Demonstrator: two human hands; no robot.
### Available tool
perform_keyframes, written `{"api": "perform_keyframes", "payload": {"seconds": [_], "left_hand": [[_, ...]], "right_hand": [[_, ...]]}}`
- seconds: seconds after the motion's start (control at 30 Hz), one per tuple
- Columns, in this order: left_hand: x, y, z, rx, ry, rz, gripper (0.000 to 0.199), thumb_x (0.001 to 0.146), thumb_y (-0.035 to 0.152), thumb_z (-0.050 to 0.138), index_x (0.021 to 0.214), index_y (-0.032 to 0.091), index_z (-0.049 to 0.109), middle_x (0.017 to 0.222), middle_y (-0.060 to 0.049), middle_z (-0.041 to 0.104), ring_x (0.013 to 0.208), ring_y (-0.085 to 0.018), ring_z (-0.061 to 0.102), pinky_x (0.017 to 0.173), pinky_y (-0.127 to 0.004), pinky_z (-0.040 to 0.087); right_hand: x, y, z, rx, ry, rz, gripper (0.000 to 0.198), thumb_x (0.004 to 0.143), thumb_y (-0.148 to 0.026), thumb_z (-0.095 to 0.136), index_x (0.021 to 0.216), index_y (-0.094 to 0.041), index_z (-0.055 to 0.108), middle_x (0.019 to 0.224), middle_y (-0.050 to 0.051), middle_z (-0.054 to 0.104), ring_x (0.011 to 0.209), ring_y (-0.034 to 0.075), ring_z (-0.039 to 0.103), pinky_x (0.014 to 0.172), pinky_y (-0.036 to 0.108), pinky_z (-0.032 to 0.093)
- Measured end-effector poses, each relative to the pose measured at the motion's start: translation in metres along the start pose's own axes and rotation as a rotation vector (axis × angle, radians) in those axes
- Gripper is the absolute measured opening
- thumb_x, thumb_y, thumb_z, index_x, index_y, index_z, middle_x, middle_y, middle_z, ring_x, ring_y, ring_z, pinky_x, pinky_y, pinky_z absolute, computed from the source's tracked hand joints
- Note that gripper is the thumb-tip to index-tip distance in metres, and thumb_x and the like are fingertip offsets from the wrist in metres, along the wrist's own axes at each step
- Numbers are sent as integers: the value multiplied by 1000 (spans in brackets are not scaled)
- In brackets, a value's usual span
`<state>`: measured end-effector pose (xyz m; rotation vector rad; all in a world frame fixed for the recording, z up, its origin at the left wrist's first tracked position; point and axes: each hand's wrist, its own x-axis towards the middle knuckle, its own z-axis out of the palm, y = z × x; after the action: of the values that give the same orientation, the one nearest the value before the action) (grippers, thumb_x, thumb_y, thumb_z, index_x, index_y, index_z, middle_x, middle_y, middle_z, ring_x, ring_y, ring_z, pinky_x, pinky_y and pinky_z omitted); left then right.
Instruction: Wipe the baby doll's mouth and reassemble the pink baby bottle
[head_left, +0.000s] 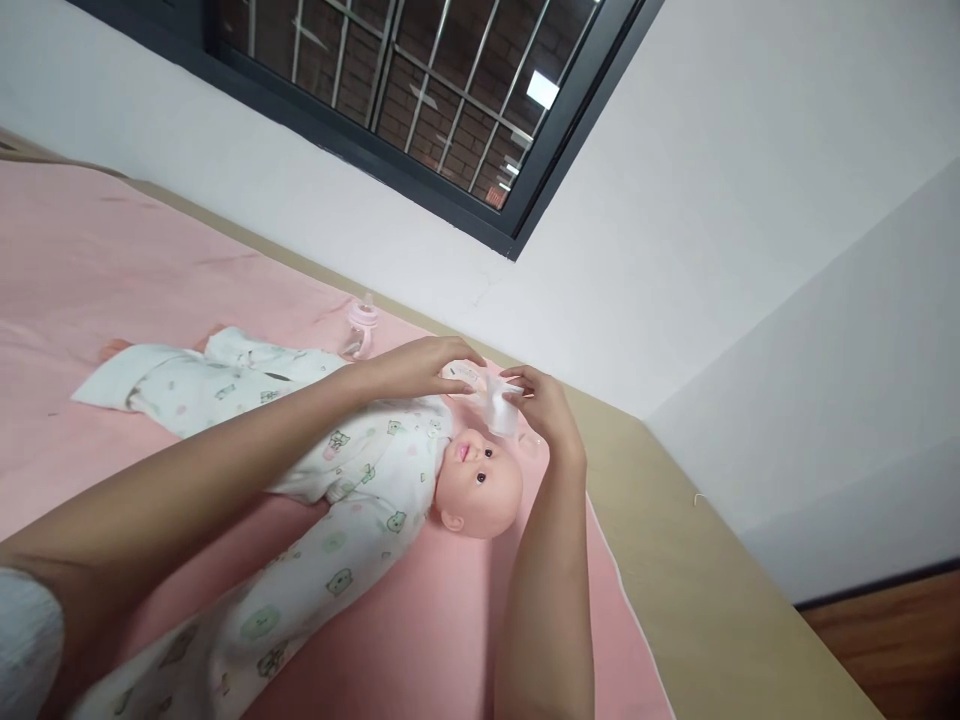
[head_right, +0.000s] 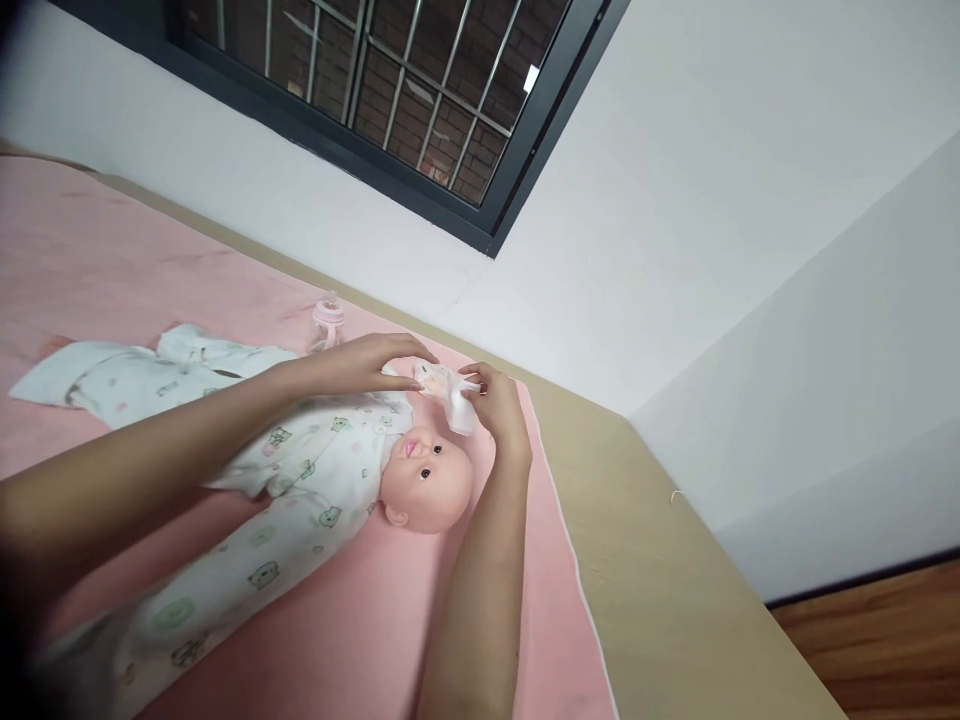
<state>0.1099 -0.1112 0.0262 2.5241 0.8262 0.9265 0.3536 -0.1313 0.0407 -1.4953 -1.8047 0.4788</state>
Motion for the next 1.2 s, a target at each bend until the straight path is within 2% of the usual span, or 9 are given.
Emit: {"api": "perform_keyframes", "payload": {"seconds": [0.2, 0.4, 0.5, 0.63, 0.77, 0.87, 0.97, 1.07, 1.2], "left_hand": [[1, -6, 5, -38, 3, -19, 65, 79, 50, 69, 135, 19, 57, 141, -10, 59, 127, -28, 54, 100, -33, 42], [2, -2, -4, 1, -9, -126, 29, 77, 42, 71, 90, 17, 72, 94, -7, 73, 94, -27, 65, 74, -30, 43], [1, -1, -9, -23, -10, -79, 30, 77, 44, 72, 80, 15, 69, 91, -8, 70, 88, -25, 63, 72, -31, 42], [-3, 7, -15, -252, 56, 96, 30, 79, 45, 74, 81, 15, 70, 115, -9, 67, 101, -23, 63, 82, -31, 47], [-7, 25, -20, -370, 184, 220, 22, 79, 38, 77, 85, 17, 75, 133, -9, 62, 119, -24, 59, 98, -34, 46], [-10, 37, -24, -438, 248, 226, 23, 78, 38, 78, 87, 17, 76, 120, -8, 69, 115, -24, 61, 96, -34, 47], [-13, 42, -30, -478, 294, 122, 29, 77, 41, 77, 90, 15, 74, 93, -5, 72, 90, -20, 65, 76, -28, 49], [-14, 37, -34, -426, 185, 16, 29, 77, 42, 75, 77, 14, 69, 67, 1, 60, 62, -12, 54, 55, -23, 38], [-11, 23, -29, -307, -184, 24, 33, 78, 40, 71, 64, 16, 54, 58, 5, 45, 54, -10, 41, 51, -23, 30]], "right_hand": [[-16, -41, 6, -90, -82, -186, 35, 80, -5, 55, 104, -23, 72, 100, 3, 75, 91, 18, 67, 85, 35, 50], [-30, -63, 3, -94, -41, -344, 30, 84, -11, 55, 102, -26, 73, 100, 2, 75, 94, 19, 67, 89, 38, 52], [-31, -64, 1, -18, -1, -391, 27, 85, -13, 56, 102, -25, 72, 105, 3, 73, 97, 19, 66, 91, 37, 52], [-27, -59, 0, 159, 69, -353, 25, 81, -19, 67, 105, -23, 69, 100, 3, 70, 94, 17, 65, 87, 33, 54], [-21, -55, 10, 408, 10, -238, 42, 73, -33, 80, 111, -26, 63, 105, 3, 66, 77, 13, 62, 64, 26, 53], [-21, -57, 17, 527, -96, -206, 51, 71, -34, 83, 116, -29, 60, 108, 2, 64, 77, 13, 63, 60, 23, 52], [-23, -60, 17, 576, -156, -219, 54, 71, -32, 84, 119, -30, 61, 110, 2, 66, 81, 13, 65, 68, 26, 55], [-19, -50, 10, 587, -106, -200, 51, 71, -32, 84, 118, -29, 63, 109, 1, 68, 84, 14, 66, 83, 31, 57], [-4, -7, 7, 695, -15, -87, 45, 68, -33, 86, 109, -26, 67, 100, 0, 70, 85, 13, 67, 97, 35, 54]]}}
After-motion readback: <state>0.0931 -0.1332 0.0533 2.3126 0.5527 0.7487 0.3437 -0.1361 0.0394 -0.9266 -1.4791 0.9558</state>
